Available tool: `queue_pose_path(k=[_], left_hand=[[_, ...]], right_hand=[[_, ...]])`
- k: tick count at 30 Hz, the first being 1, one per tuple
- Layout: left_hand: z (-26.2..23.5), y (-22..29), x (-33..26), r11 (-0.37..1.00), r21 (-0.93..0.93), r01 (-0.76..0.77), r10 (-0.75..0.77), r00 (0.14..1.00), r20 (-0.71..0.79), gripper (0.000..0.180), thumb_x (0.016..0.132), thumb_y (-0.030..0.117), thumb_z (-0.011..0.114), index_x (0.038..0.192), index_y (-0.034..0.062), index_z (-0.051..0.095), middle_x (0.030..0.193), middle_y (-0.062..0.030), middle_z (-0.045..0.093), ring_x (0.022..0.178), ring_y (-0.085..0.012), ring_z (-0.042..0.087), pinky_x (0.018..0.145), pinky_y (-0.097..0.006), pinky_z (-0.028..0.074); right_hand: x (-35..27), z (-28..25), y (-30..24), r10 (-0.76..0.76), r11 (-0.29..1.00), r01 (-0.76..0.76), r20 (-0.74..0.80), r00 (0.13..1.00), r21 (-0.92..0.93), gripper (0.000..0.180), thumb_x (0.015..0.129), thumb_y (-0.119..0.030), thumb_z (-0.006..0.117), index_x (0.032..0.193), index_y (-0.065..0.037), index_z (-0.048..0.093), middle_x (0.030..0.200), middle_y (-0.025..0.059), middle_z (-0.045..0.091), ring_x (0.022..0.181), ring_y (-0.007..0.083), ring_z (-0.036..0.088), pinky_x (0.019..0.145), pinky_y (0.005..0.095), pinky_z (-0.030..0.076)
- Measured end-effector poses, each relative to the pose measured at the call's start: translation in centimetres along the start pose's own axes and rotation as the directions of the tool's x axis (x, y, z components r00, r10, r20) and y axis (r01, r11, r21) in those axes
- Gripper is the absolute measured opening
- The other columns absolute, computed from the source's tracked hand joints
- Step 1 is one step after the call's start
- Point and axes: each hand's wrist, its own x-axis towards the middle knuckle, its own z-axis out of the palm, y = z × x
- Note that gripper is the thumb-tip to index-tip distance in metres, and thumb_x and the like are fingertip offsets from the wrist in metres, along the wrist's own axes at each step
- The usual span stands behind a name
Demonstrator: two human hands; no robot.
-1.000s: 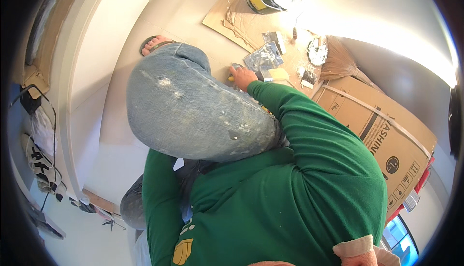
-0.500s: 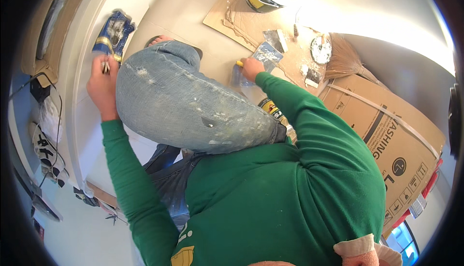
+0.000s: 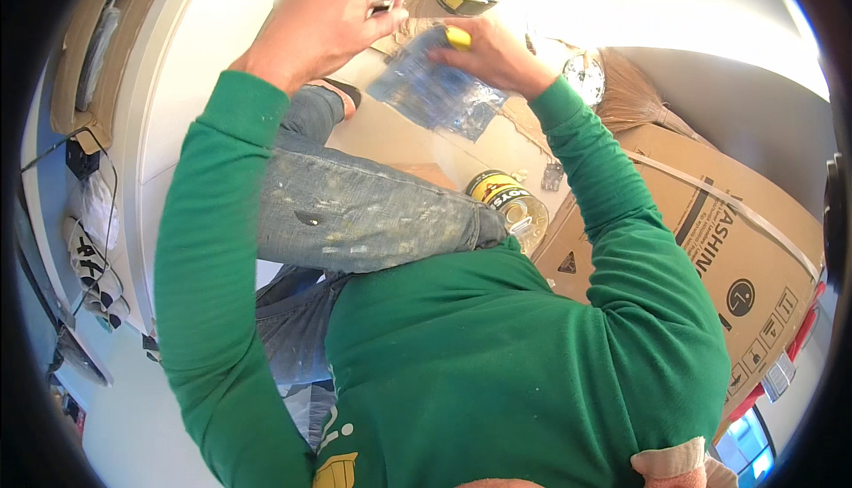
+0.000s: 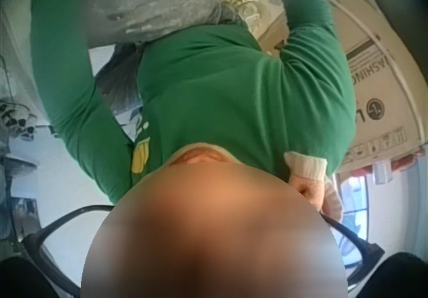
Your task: The person installs metal hinges on a white cabinet door using a screwdriver, then applies white paint to the cabinet interior with a brush. The person sits on the floor during the task.
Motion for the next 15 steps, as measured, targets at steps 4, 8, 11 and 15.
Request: queue_pose_path(k=[4,8,11,15], left_hand=[[0.3,-1.3,-2.6,0.984,-0.04,0.171,-0.172,0.985,-0.01,0.029,0.095,0.032,0.072,0.109,0.0056,0.071,0.07,-0.0061,0.057,0.062,-0.0142,0.048,0.061,-0.031,0.043],[-1.0,-2.6,-4.1,0.939,-0.132,0.319,-0.329,0.942,-0.062,0.033,0.095,0.036,0.073,0.11,0.0063,0.072,0.074,-0.0055,0.061,0.069,-0.0159,0.055,0.066,-0.034,0.048],[-1.8,-3.1,-4.6,0.881,-0.093,0.463,-0.466,0.885,-0.01,0.038,0.094,0.039,0.072,0.114,0.0065,0.072,0.078,-0.0074,0.066,0.075,-0.0194,0.064,0.074,-0.036,0.055],[-1.6,-3.8,-4.4,0.936,-0.038,0.349,-0.351,0.934,-0.069,0.036,0.095,0.037,0.073,0.113,0.0063,0.072,0.08,-0.0058,0.066,0.073,-0.0163,0.059,0.073,-0.033,0.051]], right_hand=[[-4.8,5.1,14.0,0.334,0.942,-0.303,0.309,0.89,-0.146,0.039,0.088,-0.032,0.077,0.114,-0.003,0.069,0.097,0.021,0.073,0.085,0.0331,0.069,0.082,0.0451,0.054],[-9.5,8.5,21.9,0.493,0.842,-0.471,0.019,0.87,-0.263,0.053,0.085,-0.02,0.075,0.133,-0.006,0.06,0.119,0.0284,0.067,0.103,0.0399,0.07,0.088,0.0458,0.057],[-8.3,10.2,20.2,0.386,0.867,-0.422,-0.179,0.905,-0.265,0.063,0.089,-0.014,0.067,0.149,-0.012,0.047,0.132,0.0298,0.06,0.109,0.0425,0.068,0.092,0.047,0.057],[-2.3,14.2,15.0,0.252,0.901,-0.156,0.194,0.948,-0.405,0.064,0.094,-0.014,0.061,0.155,-0.017,0.041,0.13,0.0276,0.064,0.107,0.0433,0.07,0.089,0.0494,0.056]])
